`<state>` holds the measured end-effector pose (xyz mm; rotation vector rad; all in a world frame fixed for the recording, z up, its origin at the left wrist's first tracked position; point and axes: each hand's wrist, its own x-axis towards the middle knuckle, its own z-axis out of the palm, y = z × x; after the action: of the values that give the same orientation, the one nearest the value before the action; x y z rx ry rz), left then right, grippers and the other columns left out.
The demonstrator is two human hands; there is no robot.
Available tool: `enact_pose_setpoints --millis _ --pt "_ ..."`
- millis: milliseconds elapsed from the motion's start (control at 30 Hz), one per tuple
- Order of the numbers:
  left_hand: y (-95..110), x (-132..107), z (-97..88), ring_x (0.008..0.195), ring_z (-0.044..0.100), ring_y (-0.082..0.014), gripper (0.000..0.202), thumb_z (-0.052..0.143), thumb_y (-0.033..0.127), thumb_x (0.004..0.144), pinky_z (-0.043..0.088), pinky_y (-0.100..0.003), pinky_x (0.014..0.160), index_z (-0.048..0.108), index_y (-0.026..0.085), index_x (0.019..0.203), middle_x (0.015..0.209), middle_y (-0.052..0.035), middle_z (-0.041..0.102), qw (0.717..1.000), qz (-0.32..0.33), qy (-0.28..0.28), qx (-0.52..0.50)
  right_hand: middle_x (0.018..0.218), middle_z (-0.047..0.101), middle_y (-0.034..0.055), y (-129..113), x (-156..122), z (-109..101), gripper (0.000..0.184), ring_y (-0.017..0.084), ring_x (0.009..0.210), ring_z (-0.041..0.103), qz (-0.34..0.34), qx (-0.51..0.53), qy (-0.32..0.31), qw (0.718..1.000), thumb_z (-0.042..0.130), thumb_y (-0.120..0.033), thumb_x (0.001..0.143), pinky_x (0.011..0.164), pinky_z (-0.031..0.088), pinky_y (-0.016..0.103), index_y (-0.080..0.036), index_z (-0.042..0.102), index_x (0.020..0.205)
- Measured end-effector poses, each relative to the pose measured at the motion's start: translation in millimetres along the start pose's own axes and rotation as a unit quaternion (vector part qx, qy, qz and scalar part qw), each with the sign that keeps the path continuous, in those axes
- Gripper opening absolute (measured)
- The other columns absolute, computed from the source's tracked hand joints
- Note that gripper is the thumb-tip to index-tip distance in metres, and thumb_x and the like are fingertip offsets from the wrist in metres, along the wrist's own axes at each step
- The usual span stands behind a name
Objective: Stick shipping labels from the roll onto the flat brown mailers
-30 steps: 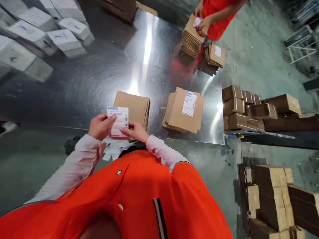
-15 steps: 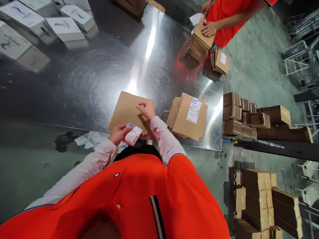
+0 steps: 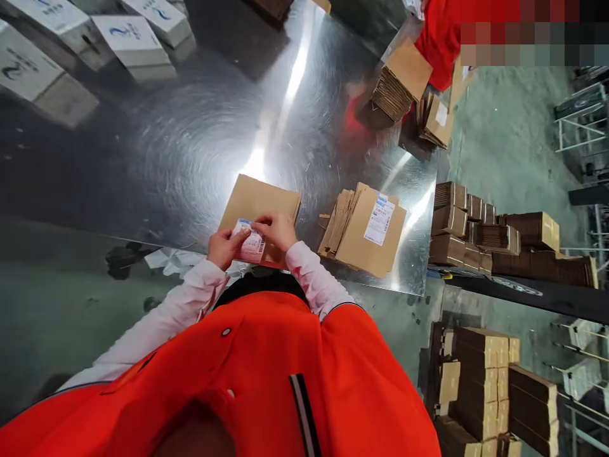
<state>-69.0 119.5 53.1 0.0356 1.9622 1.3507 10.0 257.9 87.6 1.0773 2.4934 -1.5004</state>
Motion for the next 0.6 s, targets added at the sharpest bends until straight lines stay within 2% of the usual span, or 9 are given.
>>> enact_pose_setpoints --millis 67,133,233,300,433,600 --pt "2.2 0.9 3.3 0.069 0.066 -0.0235 0.036 0.079 0.047 0.060 0.051 -0.028 0.057 0.069 0.014 0.070 0.069 -0.0061 0.070 1.000 -0.017 -0.012 -0.021 0.080 0.074 0.0007 1.9 7.0 -3.1 0.016 0.014 0.075 0.067 0.000 -0.013 0.014 1.000 0.074 -0.032 0.081 0.077 0.050 0.025 -0.017 0.077 0.084" --pt "1.9 2.1 4.7 0.072 0.069 -0.0246 0.041 0.085 0.043 0.053 0.054 -0.030 0.060 0.071 0.014 0.078 0.076 -0.0072 0.074 0.993 -0.055 -0.069 -0.075 0.088 0.073 0.0018 5.0 21.1 -8.9 0.016 0.014 0.083 0.067 -0.008 -0.025 0.025 0.999 0.074 -0.032 0.081 0.082 0.050 0.025 -0.016 0.076 0.082" --pt "-3.4 3.5 2.7 0.076 0.071 -0.0272 0.057 0.094 0.035 0.039 0.058 -0.035 0.064 0.074 0.014 0.088 0.086 -0.0105 0.077 0.964 -0.140 -0.177 -0.143 0.100 0.071 0.0038 11.1 53.7 -21.3 0.017 0.017 0.099 0.065 -0.013 -0.072 0.068 0.995 0.073 -0.034 0.081 0.093 0.049 0.028 -0.017 0.077 0.081" --pt "-8.7 4.1 0.3 0.077 0.072 -0.0285 0.062 0.096 0.033 0.035 0.060 -0.038 0.066 0.075 0.013 0.090 0.090 -0.0127 0.077 0.949 -0.177 -0.210 -0.158 0.108 0.069 0.0056 14.9 77.1 -28.4 0.019 0.020 0.109 0.061 0.007 -0.106 0.102 0.989 0.074 -0.035 0.081 0.100 0.046 0.033 -0.017 0.078 0.083" --pt "-19.4 3.6 -3.2 0.083 0.073 -0.0290 0.066 0.097 0.034 0.034 0.060 -0.038 0.074 0.075 0.011 0.092 0.095 -0.0150 0.077 0.945 -0.183 -0.211 -0.167 0.126 0.061 0.0080 19.9 106.1 -30.4 0.019 0.027 0.124 0.052 0.062 -0.135 0.132 0.980 0.075 -0.038 0.081 0.106 0.040 0.044 -0.020 0.079 0.087" --pt "-29.0 -8.9 -5.8 0.091 0.073 -0.0340 0.066 0.097 0.037 0.037 0.060 -0.043 0.080 0.076 0.011 0.093 0.098 -0.0171 0.077 0.956 -0.170 -0.180 -0.158 0.128 0.058 0.0066 25.6 105.9 -23.5 0.020 0.025 0.126 0.048 0.047 -0.134 0.143 0.979 0.072 -0.040 0.084 0.108 0.036 0.044 -0.021 0.078 0.090"
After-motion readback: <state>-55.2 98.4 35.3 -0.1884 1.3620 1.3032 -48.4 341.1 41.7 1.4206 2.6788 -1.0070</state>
